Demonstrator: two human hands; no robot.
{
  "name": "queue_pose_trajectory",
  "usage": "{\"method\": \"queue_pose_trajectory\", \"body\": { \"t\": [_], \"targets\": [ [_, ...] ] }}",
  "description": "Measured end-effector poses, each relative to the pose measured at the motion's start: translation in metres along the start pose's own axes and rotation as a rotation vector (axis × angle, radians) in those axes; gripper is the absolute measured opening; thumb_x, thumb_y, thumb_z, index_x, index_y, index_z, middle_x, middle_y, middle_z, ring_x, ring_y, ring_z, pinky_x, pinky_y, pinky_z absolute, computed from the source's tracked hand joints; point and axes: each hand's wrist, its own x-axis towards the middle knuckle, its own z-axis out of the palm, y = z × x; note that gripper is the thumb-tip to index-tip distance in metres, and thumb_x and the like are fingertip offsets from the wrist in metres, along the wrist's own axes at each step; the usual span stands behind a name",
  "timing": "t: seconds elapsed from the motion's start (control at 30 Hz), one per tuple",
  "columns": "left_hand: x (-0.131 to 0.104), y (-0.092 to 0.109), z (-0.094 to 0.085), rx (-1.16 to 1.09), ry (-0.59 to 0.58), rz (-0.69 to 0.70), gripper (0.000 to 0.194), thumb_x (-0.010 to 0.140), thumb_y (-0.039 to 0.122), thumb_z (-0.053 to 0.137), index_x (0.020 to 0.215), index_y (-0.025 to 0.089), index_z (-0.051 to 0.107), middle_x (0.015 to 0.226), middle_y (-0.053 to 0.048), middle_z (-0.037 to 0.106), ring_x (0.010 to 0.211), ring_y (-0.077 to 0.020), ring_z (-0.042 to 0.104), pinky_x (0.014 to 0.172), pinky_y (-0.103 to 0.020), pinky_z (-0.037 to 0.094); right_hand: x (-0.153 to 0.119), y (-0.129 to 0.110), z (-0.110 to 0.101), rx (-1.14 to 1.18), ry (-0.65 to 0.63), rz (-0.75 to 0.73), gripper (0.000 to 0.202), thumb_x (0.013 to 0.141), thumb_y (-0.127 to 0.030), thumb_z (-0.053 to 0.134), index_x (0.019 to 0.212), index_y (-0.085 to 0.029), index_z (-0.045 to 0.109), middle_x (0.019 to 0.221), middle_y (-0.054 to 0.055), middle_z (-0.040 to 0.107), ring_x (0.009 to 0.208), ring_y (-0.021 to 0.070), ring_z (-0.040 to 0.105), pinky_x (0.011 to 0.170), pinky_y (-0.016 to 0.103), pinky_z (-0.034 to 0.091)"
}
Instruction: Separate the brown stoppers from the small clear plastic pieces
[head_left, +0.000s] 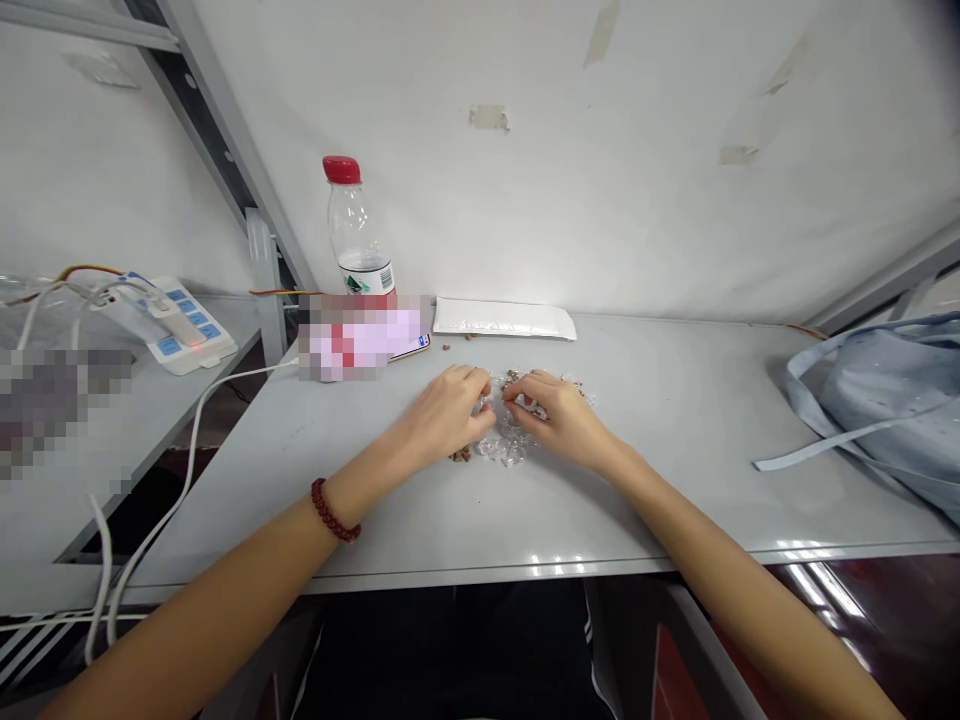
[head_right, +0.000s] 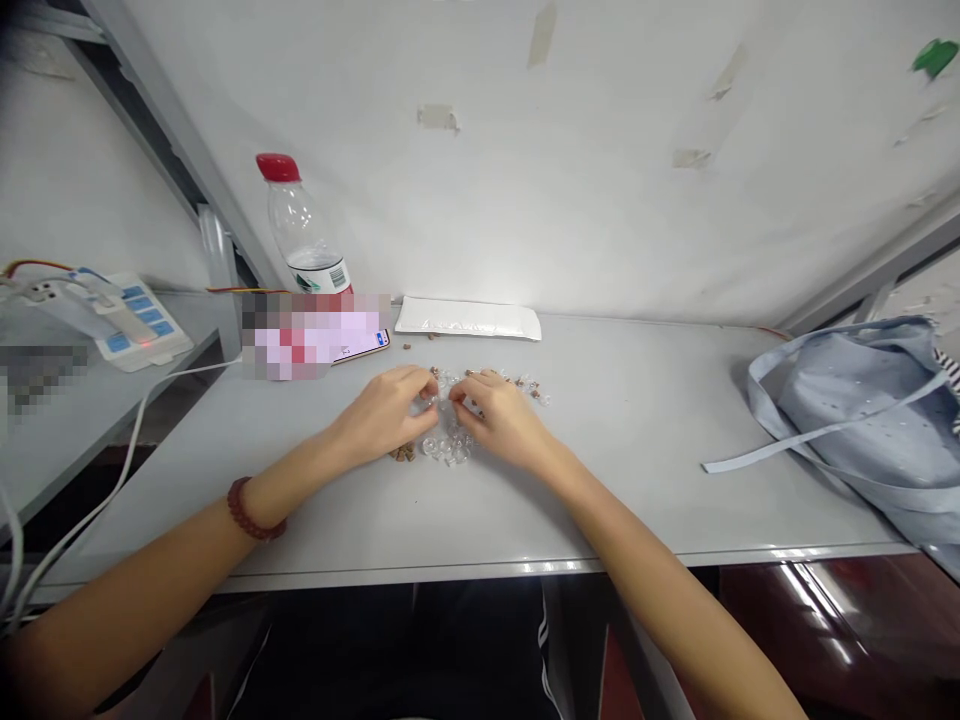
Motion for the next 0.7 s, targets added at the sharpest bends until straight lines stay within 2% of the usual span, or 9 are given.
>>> {"method": "queue_pose_trajectory", "body": {
  "t": [0.13, 0.23, 0.33, 0.4, 0.47, 0.53, 0.63, 0.7],
  "targets": [
    [0.000, 0.006, -0.010, -0.185, 0.134, 0.060, 0.004, 0.078, 0.018, 0.056, 0.081, 0.016, 0.058, 0.076, -0.001, 0.060, 0.068, -0.0129, 0.054, 0.063, -0.025, 0.044, 0.001, -0.006, -0.005, 0.330, -0.044, 0.170, 0.024, 0.091, -0.028, 0.046, 0.094, -0.017, 0.067, 0.079, 0.003, 0.065, 0.062, 0.0119, 0.052, 0.058, 0.026, 0.042],
    [0.000, 0.010, -0.016, -0.271, 0.126, 0.131, 0.010, 0.082, 0.016, 0.054, 0.086, 0.016, 0.063, 0.081, -0.002, 0.064, 0.069, -0.0111, 0.055, 0.065, -0.024, 0.045, 0.001, -0.008, -0.008, 0.518, -0.054, 0.238, 0.030, 0.091, -0.037, 0.047, 0.093, -0.017, 0.069, 0.074, 0.003, 0.064, 0.064, 0.0127, 0.056, 0.060, 0.027, 0.045],
    [0.001, 0.010, -0.020, -0.352, 0.084, 0.124, 0.012, 0.083, 0.015, 0.054, 0.084, 0.016, 0.066, 0.083, -0.003, 0.067, 0.072, -0.0113, 0.058, 0.064, -0.023, 0.046, 0.001, -0.007, -0.009, 0.641, -0.060, 0.273, 0.028, 0.088, -0.039, 0.054, 0.090, -0.016, 0.069, 0.074, 0.004, 0.066, 0.065, 0.0133, 0.058, 0.061, 0.028, 0.047],
    [0.001, 0.009, -0.022, -0.416, 0.080, 0.058, 0.011, 0.083, 0.017, 0.056, 0.086, 0.016, 0.067, 0.082, -0.003, 0.067, 0.074, -0.0118, 0.060, 0.066, -0.024, 0.048, 0.001, -0.007, -0.008, 0.681, -0.052, 0.298, 0.023, 0.085, -0.036, 0.058, 0.087, -0.016, 0.069, 0.071, 0.002, 0.064, 0.062, 0.0121, 0.057, 0.060, 0.027, 0.047],
    [0.001, 0.008, -0.023, -0.475, 0.074, -0.008, 0.016, 0.082, 0.019, 0.058, 0.096, 0.016, 0.066, 0.084, -0.003, 0.067, 0.077, -0.0125, 0.061, 0.070, -0.024, 0.050, 0.000, -0.008, -0.008, 0.677, -0.045, 0.314, 0.019, 0.082, -0.032, 0.061, 0.086, -0.016, 0.070, 0.066, 0.000, 0.061, 0.058, 0.0107, 0.055, 0.059, 0.027, 0.045],
    [0.001, 0.007, -0.024, -0.501, 0.044, -0.010, 0.021, 0.082, 0.021, 0.058, 0.102, 0.018, 0.066, 0.088, -0.003, 0.067, 0.081, -0.0132, 0.062, 0.072, -0.025, 0.051, 0.000, -0.008, -0.008, 0.651, -0.057, 0.313, 0.019, 0.082, -0.032, 0.061, 0.086, -0.016, 0.071, 0.064, -0.001, 0.057, 0.056, 0.0096, 0.051, 0.056, 0.026, 0.043],
    [0.001, 0.007, -0.025, -0.491, -0.013, 0.008, 0.013, 0.082, 0.021, 0.057, 0.089, 0.018, 0.069, 0.086, -0.002, 0.067, 0.079, -0.0128, 0.061, 0.070, -0.024, 0.050, 0.000, -0.009, -0.008, 0.610, -0.092, 0.298, 0.021, 0.082, -0.032, 0.060, 0.086, -0.016, 0.072, 0.065, -0.001, 0.055, 0.055, 0.0087, 0.046, 0.052, 0.025, 0.039],
    [0.001, 0.007, -0.024, -0.511, -0.029, -0.072, 0.011, 0.081, 0.022, 0.059, 0.080, 0.017, 0.068, 0.078, -0.001, 0.066, 0.071, -0.0123, 0.060, 0.064, -0.023, 0.049, 0.000, -0.008, -0.007, 0.590, -0.107, 0.284, 0.021, 0.083, -0.032, 0.059, 0.085, -0.016, 0.073, 0.067, 0.000, 0.055, 0.054, 0.0086, 0.045, 0.051, 0.025, 0.038]
  ]
}}
